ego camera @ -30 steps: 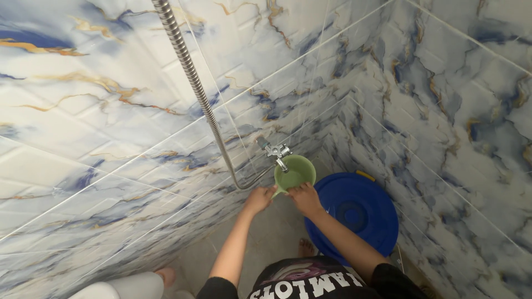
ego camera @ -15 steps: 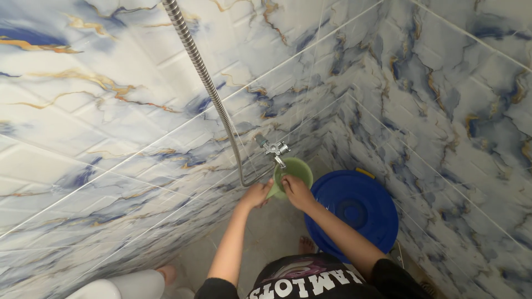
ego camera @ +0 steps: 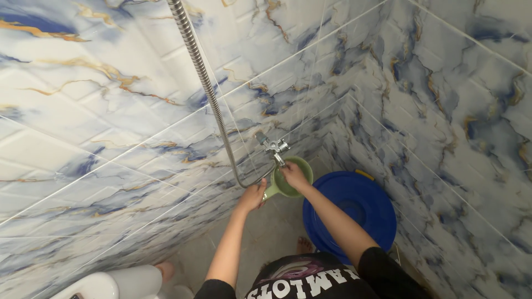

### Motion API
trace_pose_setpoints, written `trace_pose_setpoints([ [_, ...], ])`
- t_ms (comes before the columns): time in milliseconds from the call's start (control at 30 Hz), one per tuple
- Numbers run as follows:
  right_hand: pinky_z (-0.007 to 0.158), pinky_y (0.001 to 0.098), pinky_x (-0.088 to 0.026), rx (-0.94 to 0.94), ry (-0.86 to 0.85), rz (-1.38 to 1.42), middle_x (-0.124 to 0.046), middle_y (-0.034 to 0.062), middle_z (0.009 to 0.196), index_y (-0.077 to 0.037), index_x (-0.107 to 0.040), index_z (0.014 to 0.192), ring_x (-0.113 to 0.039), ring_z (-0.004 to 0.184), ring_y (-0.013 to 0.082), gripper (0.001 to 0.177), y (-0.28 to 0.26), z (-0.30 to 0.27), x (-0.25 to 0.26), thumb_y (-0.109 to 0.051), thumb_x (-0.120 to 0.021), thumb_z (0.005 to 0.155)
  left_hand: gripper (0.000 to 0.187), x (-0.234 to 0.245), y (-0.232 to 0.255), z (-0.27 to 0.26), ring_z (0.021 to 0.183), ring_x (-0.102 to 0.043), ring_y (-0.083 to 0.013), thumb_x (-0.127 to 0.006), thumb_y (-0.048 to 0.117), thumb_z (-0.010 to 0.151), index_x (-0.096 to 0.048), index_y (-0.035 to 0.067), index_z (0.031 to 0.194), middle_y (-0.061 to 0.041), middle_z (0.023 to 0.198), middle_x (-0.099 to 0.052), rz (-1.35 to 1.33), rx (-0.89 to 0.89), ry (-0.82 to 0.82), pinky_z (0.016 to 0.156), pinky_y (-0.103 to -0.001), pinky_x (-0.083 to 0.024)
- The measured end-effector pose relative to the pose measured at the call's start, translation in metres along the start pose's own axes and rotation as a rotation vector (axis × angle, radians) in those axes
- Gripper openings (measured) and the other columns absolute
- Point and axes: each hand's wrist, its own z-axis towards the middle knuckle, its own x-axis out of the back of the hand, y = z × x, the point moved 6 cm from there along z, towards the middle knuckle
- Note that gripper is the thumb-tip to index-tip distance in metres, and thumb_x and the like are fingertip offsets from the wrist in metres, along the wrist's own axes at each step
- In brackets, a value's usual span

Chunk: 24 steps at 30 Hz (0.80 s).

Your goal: The person fills a green scoop with water from a wall tap and pours it into a blue bucket. They then remove the blue bucket lid, rinse it under the tap, and scrub it with a small amount of liquid soap from a bottle. The person continues to rinse and wipe the lid with their hand before placing it back on the bucket.

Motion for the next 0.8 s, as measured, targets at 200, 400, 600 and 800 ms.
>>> trace_pose_setpoints([
  [200,0.082,0.0233,-0.057,0.301,-0.048,-0.228,-0.078,0.0061,0.103,0.005,-0.071,0.118,-0.075,0.096,0.0097,0.030,-0.037,-0.021,0.030,0.003,-0.061,0.090,0.089,-0.011,-0.012,0.013,0.044,-0.060,-0.0182,-0.026,0.079,0.094,-0.066,0.003,0.071,-0.005,0.052,-0.061,-0.143,0.060,-0.025,0.047,-0.033,-0.051],
  [400,0.074,0.0295,-0.060,-0.001,0.063,-0.253,-0.079,0.0154,0.092,0.005,-0.076,0.111,-0.075,0.080,0.0190,0.021,-0.042,-0.034,0.053,-0.004,-0.076,0.092,0.090,-0.014,-0.023,0.009,0.040,-0.056,-0.0175,-0.025,0.078,0.095,-0.067,0.002,0.071,-0.005,0.051,-0.059,-0.200,0.051,-0.039,0.044,-0.031,-0.048],
  [600,0.076,0.0249,-0.062,0.148,-0.032,-0.089,-0.080,0.0082,0.094,0.004,-0.075,0.107,-0.078,0.086,0.0123,0.018,-0.035,-0.023,0.021,-0.005,-0.071,0.092,0.090,-0.007,-0.038,-0.002,0.039,-0.055,-0.0156,-0.025,0.077,0.096,-0.067,0.001,0.072,-0.006,0.051,-0.059,-0.221,0.086,-0.018,0.042,-0.030,-0.047],
  [800,0.068,0.0289,-0.062,0.025,-0.002,-0.102,-0.079,0.0150,0.087,0.008,-0.076,0.105,-0.077,0.075,0.0187,0.017,-0.018,-0.014,0.014,-0.001,-0.075,0.091,0.091,-0.004,-0.044,-0.014,0.035,-0.050,-0.0134,-0.023,0.078,0.096,-0.067,0.001,0.073,-0.005,0.050,-0.057,-0.313,0.101,-0.068,0.036,-0.029,-0.040],
])
